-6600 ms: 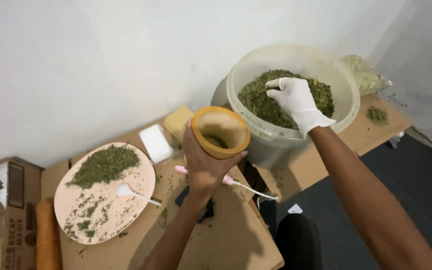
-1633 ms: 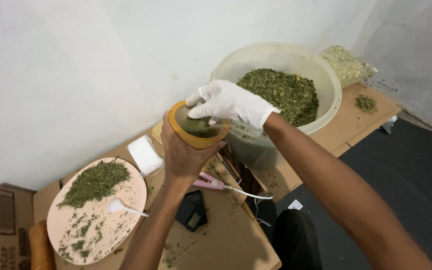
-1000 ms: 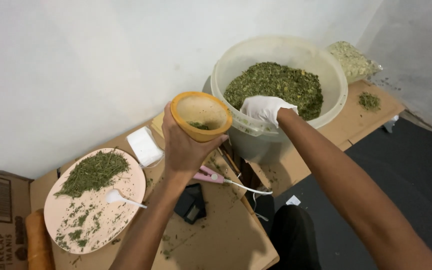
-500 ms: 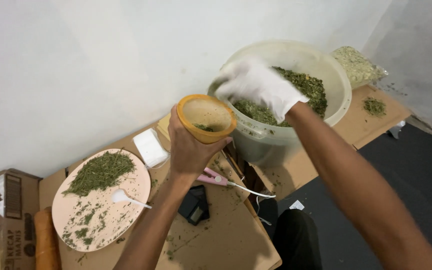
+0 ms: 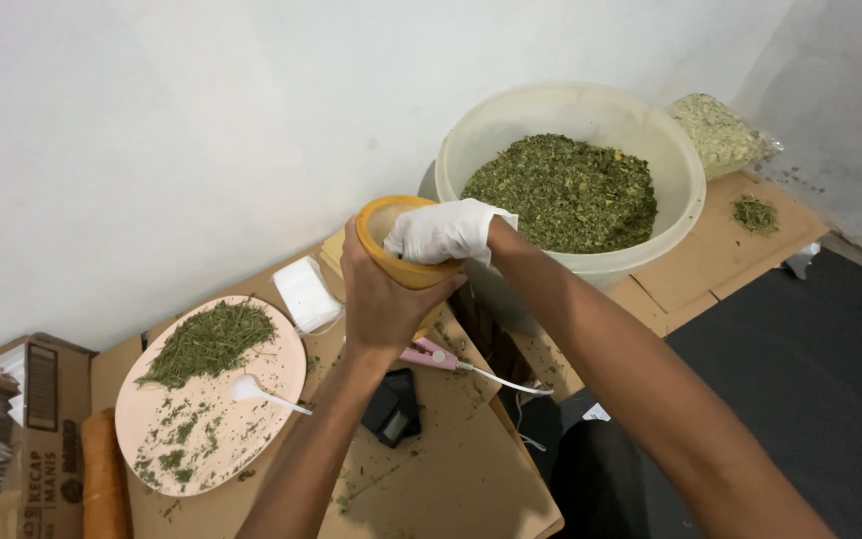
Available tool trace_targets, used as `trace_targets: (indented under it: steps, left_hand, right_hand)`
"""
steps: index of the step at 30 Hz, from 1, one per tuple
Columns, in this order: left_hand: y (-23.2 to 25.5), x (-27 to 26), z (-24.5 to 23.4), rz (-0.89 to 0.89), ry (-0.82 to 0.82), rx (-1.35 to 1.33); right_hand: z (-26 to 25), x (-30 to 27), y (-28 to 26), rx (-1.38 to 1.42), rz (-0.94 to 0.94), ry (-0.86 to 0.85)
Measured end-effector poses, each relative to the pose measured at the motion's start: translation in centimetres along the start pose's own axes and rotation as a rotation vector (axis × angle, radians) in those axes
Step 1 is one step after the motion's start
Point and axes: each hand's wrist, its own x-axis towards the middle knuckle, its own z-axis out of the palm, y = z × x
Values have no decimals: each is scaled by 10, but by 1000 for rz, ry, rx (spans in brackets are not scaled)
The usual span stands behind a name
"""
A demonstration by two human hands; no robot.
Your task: Grinding dried tea leaves using a mortar and pestle in a production setting.
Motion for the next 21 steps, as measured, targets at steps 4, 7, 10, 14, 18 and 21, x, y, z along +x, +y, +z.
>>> trace_targets:
  steps: [4, 7, 10, 14, 18, 21]
  left_hand:
    - [-2, -1, 2, 35, 1, 91]
    - [-9, 0, 2, 51, 6, 94]
    - [-9, 3, 0, 53, -35, 81]
    - [-9, 1, -5, 39, -76, 30]
    - [-12, 3, -6, 16, -95, 9]
    - [-14, 5, -5, 59, -100, -42]
  right_hand:
    - [-2, 1, 5, 32, -39, 3]
    - [-8, 3, 9, 61, -83, 8]
    - [-19, 3, 20, 90, -120, 9]
    - [-36, 9, 66, 508, 183, 195]
    - [-17, 59, 173, 3, 479, 331]
    - [8, 58, 188, -45, 465, 323]
